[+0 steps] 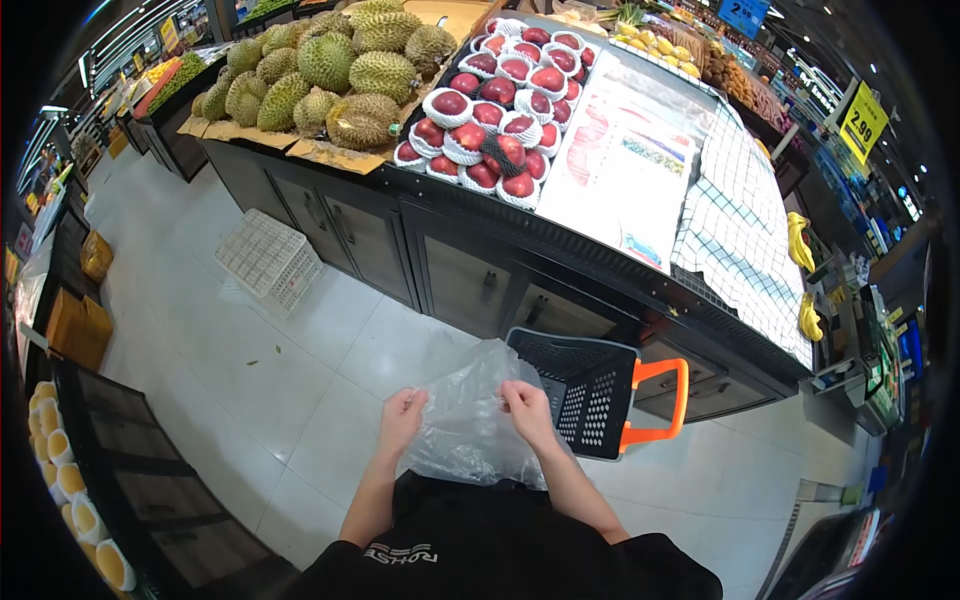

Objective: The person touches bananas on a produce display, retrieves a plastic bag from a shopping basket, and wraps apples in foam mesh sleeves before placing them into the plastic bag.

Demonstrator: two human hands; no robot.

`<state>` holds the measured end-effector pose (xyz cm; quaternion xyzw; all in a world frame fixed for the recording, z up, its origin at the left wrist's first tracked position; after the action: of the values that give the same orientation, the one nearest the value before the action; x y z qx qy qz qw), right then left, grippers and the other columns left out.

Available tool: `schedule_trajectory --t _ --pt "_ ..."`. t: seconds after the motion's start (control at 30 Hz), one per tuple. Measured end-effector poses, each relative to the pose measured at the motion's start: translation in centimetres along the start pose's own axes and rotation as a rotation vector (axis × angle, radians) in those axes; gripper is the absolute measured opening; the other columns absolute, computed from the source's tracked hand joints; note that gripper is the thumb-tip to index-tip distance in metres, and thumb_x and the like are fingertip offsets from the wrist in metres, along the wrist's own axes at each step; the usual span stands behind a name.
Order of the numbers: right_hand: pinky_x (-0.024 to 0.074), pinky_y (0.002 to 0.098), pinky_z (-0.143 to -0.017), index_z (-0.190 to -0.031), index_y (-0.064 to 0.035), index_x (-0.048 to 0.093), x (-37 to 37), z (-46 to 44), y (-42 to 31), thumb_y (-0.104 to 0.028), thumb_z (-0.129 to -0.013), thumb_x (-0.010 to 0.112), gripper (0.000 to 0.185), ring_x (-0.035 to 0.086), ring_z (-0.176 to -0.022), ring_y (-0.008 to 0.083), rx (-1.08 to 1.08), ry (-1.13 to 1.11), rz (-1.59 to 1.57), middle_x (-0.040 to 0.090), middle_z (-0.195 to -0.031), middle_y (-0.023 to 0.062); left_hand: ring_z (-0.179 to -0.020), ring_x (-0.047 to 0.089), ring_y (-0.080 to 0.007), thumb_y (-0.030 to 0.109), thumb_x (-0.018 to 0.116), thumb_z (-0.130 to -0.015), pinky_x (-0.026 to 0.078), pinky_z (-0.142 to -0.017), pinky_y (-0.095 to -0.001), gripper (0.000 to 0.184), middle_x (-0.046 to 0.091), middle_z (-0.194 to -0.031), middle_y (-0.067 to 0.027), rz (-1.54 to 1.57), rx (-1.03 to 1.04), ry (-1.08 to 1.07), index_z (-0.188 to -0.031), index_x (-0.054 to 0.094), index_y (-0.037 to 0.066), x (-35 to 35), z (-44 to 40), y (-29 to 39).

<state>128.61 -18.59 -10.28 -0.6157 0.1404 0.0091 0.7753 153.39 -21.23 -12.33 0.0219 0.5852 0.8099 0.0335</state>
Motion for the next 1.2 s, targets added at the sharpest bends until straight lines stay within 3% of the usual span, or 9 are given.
schedule_trajectory --t 0.2,0.33,0.4,0.43,0.5,0.63,0.77,0.9,1.2 --pt "0.0476 0.0248 -0.058 -0.075 0.0015 0.066 7.6 -2.4 -1.2 -0.025 -0.095 0.060 0.034 0.057 -0.061 0.0077 -0.019 -0.077 0.194 0.061 -0.065 -0.0008 -0.046 0.039 -0.0027 0.020 0.060 -0.095 0.026 -0.041 -0.0234 0.024 0.044 -0.054 0.0047 0.028 0.033 0.140 -0.078 0.059 0.004 -12.1 -4.1 0.5" --pt "0.0450 0.0231 -0.062 -0.080 0.0018 0.065 9.5 -1.8 -12.6 -0.016 -0.094 0.060 0.023 0.056 -0.070 0.0069 -0.244 -0.069 -0.140 0.062 -0.077 0.0015 -0.047 0.040 -0.0024 0.015 0.059 -0.095 0.028 -0.041 -0.0234 0.020 0.047 -0.055 0.0039 0.187 0.246 0.168 -0.079 0.057 0.003 -11.9 -1.0 13.1" --pt "0.0445 0.0240 -0.062 -0.084 0.0024 0.066 9.0 1.0 -19.5 -0.011 -0.094 0.060 0.017 0.056 -0.069 0.0083 -0.492 0.026 -0.169 0.062 -0.077 0.0030 -0.046 0.044 -0.0070 0.007 0.062 -0.090 0.033 -0.043 -0.0246 0.012 0.048 -0.055 0.0000 0.125 0.697 0.347 -0.081 0.057 0.003 -12.6 3.4 18.2" --pt "0.0445 0.0240 -0.062 -0.084 0.0024 0.066 9.2 1.5 -20.0 -0.011 -0.094 0.060 0.017 0.056 -0.069 0.0083 -0.486 0.030 -0.169 0.062 -0.077 0.0030 -0.046 0.044 -0.0070 0.007 0.062 -0.090 0.033 -0.043 -0.0246 0.012 0.048 -0.055 0.0000 0.123 0.691 0.342 -0.081 0.057 0.003 -12.6 3.5 17.7" --pt "0.0476 0.0281 -0.066 -0.087 0.0026 0.066 9.4 2.9 -21.9 -0.008 -0.090 0.062 0.012 0.062 -0.069 0.0192 -0.786 0.082 0.025 0.066 -0.078 0.0092 -0.047 0.051 -0.0177 0.002 0.066 -0.084 0.040 -0.047 -0.0285 0.009 0.050 -0.055 -0.0067 -0.142 1.286 0.307 -0.079 0.058 0.001 -11.5 6.4 18.0" --pt "0.0505 0.0393 -0.068 -0.083 -0.0012 0.066 13.2 -2.1 -4.1 -0.021 -0.087 0.062 0.021 0.065 -0.074 0.0335 -0.355 -0.057 0.557 0.065 -0.079 0.0197 -0.053 0.058 -0.0294 0.006 0.062 -0.085 0.044 -0.050 -0.0349 0.009 0.057 -0.061 -0.0164 -0.492 0.350 -0.197 -0.083 0.062 -0.002 -9.1 0.1 0.7" --pt "0.0489 0.0389 -0.063 -0.074 -0.0005 0.063 13.0 -0.3 2.0 -0.027 -0.084 0.064 0.029 0.064 -0.066 0.0293 0.031 -0.179 0.382 0.063 -0.069 0.0155 -0.045 0.052 -0.0110 0.019 0.053 -0.097 0.038 -0.042 -0.0253 0.022 0.054 -0.054 -0.0042 -0.034 -0.080 -0.073 -0.085 0.059 0.001 -15.1 3.9 -6.5" --pt "0.0473 0.0334 -0.062 -0.077 0.0001 0.062 14.4 -2.8 -1.2 -0.023 -0.083 0.067 0.025 0.057 -0.061 0.0205 -0.003 -0.157 0.301 0.059 -0.064 0.0098 -0.041 0.044 -0.0085 0.016 0.054 -0.098 0.036 -0.040 -0.0244 0.026 0.045 -0.050 -0.0003 0.127 -0.070 0.205 -0.075 0.048 0.005 -18.0 2.5 -4.5" --pt "0.0489 0.0263 -0.068 -0.097 0.0009 0.064 15.5 -8.4 -7.8 -0.013 -0.092 0.061 0.015 0.059 -0.070 0.0083 -0.062 -0.122 -0.160 0.066 -0.080 0.0031 -0.049 0.049 -0.0087 0.015 0.054 -0.099 0.041 -0.046 -0.0249 0.026 0.051 -0.057 -0.0013 0.072 0.202 0.073 -0.075 0.053 0.004 -13.7 -6.5 8.5"
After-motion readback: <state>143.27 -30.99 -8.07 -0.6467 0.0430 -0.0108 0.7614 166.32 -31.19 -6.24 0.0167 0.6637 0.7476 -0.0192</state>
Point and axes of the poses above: each hand's wrist, its own z-axis away from the middle knuckle, its own x-axis out of the palm, y = z × x, the point moved 6 cm from there along -z, towards the middle knuckle
